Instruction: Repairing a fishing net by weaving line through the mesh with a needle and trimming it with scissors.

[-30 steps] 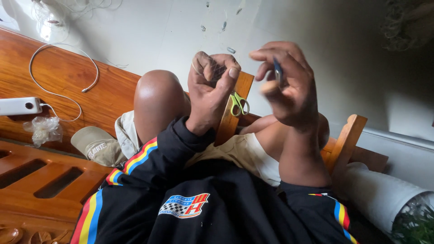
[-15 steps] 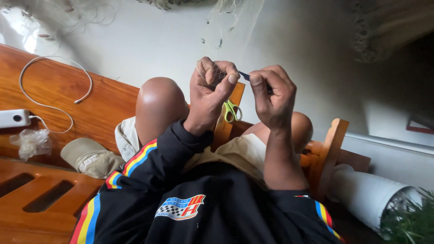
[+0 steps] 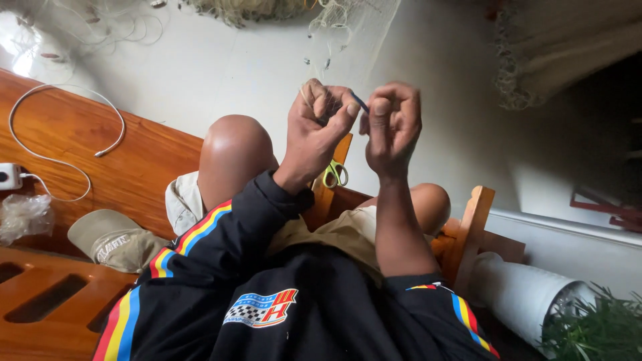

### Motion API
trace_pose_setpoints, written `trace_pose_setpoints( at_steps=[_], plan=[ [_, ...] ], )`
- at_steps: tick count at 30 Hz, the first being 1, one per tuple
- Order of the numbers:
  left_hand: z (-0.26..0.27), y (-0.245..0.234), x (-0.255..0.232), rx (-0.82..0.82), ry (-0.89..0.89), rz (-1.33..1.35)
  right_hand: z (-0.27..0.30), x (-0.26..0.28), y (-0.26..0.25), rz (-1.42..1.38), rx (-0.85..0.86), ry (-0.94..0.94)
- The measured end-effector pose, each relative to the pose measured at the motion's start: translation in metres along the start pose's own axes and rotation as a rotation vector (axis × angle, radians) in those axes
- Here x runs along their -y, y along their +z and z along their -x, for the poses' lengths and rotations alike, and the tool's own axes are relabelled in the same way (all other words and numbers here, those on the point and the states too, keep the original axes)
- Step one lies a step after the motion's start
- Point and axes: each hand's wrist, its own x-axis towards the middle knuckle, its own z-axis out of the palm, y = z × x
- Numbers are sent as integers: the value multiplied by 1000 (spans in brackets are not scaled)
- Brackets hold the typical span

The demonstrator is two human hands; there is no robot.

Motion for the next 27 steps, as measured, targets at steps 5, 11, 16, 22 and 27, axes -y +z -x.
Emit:
trace_pose_setpoints(
  at_steps=[5,11,16,22,27],
  plan=[
    [-12,-2,0,31,-17,-235,-16,5,-3,106,54,-156],
    [-24,-1,-5,81,-37,-446,-33,13,-9,171,133,-106],
    [-18,-9,-1,78,69,-655,-13,35,-5,397,50,-360],
    [-23,-5,-6,35,144,-546,29,63,2,-12,155,-582],
    [-13,-16,-6,-118,-152,-42,60,65,15,120,81,42]
  ],
)
